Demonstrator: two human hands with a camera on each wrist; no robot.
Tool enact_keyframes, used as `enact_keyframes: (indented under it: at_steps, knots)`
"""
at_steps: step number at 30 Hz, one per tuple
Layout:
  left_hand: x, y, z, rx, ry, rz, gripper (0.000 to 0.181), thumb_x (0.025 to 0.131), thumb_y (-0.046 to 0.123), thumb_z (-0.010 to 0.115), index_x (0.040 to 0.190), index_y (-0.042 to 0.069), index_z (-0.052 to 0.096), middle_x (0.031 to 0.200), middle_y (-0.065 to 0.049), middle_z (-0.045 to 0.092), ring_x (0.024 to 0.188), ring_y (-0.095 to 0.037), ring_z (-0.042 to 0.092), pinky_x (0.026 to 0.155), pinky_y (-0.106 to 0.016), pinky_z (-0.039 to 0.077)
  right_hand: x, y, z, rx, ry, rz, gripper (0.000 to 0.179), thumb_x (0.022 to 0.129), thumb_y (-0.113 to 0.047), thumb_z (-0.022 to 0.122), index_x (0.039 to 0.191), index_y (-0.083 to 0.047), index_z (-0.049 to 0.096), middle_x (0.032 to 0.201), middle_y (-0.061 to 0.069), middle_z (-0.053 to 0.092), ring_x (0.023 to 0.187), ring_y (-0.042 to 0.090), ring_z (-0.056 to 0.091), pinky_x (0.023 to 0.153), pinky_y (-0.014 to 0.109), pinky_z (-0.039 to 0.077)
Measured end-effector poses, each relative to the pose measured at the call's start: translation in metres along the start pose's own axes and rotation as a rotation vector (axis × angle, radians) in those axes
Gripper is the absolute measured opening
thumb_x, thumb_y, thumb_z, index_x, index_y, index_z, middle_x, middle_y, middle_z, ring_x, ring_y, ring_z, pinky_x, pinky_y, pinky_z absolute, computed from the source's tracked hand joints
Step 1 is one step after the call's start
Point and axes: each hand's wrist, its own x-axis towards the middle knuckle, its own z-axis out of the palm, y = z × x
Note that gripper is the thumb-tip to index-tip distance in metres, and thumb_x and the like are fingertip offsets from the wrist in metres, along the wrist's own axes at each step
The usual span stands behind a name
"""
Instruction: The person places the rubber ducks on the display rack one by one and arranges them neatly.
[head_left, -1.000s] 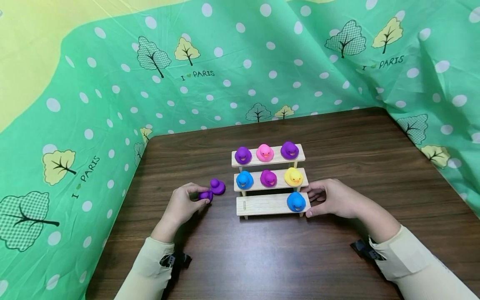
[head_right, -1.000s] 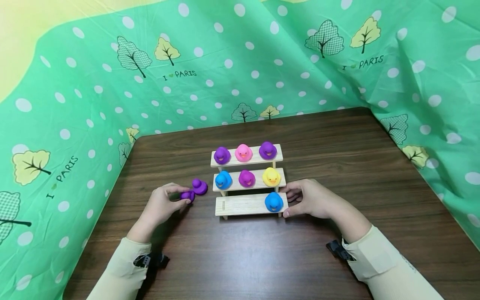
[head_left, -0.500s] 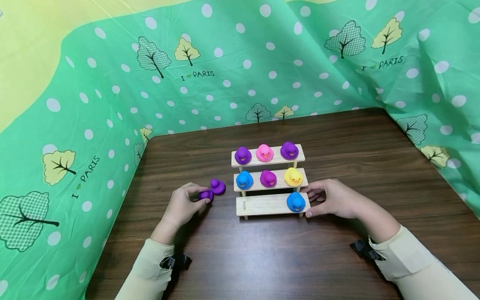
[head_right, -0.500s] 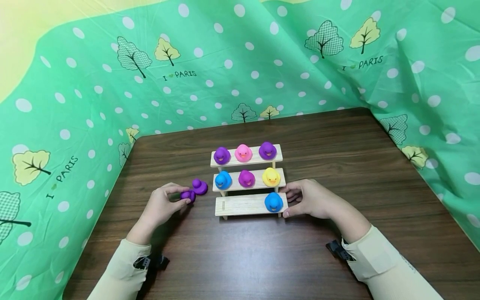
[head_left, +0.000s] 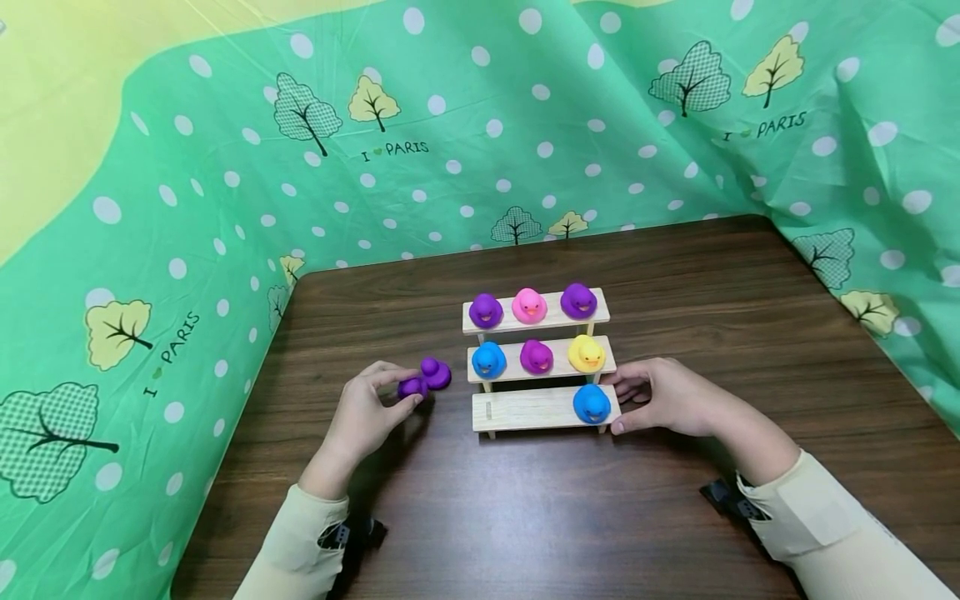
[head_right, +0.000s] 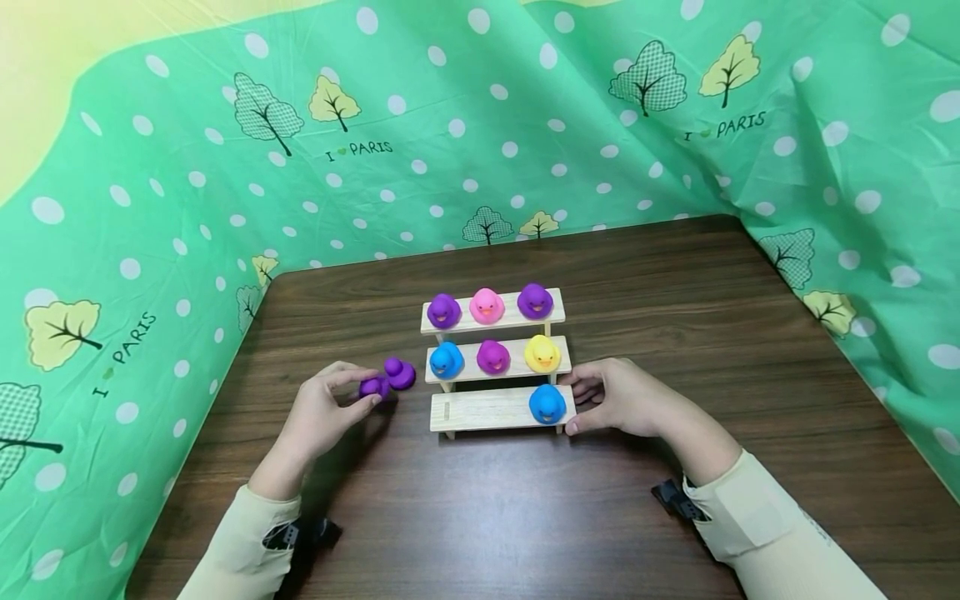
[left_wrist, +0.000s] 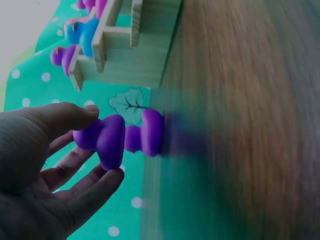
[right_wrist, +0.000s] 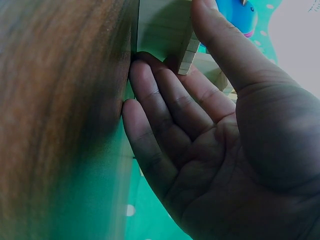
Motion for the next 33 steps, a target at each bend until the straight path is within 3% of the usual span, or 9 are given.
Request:
enact_keyframes:
  at_steps: [6,16,26,33]
  knots:
    - [-0.003,0.014,0.003,-0.11,-0.007,0.026,0.033,0.084,-0.002,0.086,0.116,0.001,0.079,0.108,-0.003,0.07,0.102,-0.026,0.073,0.09,-0.037,0.062,0.0,0.001,0.001,0.001,0.002,-0.005,0.061,0.076,-0.03,0.097,0.126,-0.006,0.071,0.106,0.0,0.075,0.102,0.018,0.07,0.089,0.036,0.062]
    - [-0.011,0.039,0.013,-0.158,-0.019,0.109,0.034,0.083,-0.002,0.088,0.114,0.007,0.079,0.109,0.001,0.071,0.102,-0.018,0.071,0.088,-0.032,0.062,0.0,0.001,0.001,0.011,-0.003,-0.013,0.057,0.076,-0.03,0.097,0.123,-0.007,0.072,0.107,0.0,0.075,0.102,0.019,0.07,0.09,0.036,0.062]
    - [-0.016,0.05,0.035,-0.253,-0.015,0.188,0.032,0.083,0.001,0.089,0.111,0.01,0.077,0.112,0.0,0.072,0.102,-0.022,0.071,0.086,-0.035,0.063,0.0,0.002,0.0,0.022,-0.005,-0.015,0.056,0.076,-0.029,0.097,0.122,-0.007,0.073,0.107,0.0,0.075,0.103,0.019,0.071,0.09,0.036,0.062]
    - [-0.015,0.06,0.054,-0.27,-0.054,0.229,0.033,0.083,0.002,0.089,0.114,0.008,0.08,0.112,0.0,0.071,0.104,-0.021,0.07,0.089,-0.032,0.062,0.0,0.001,0.0,0.026,-0.004,-0.008,0.056,0.076,-0.028,0.097,0.122,-0.007,0.073,0.107,0.001,0.075,0.103,0.02,0.071,0.09,0.037,0.062]
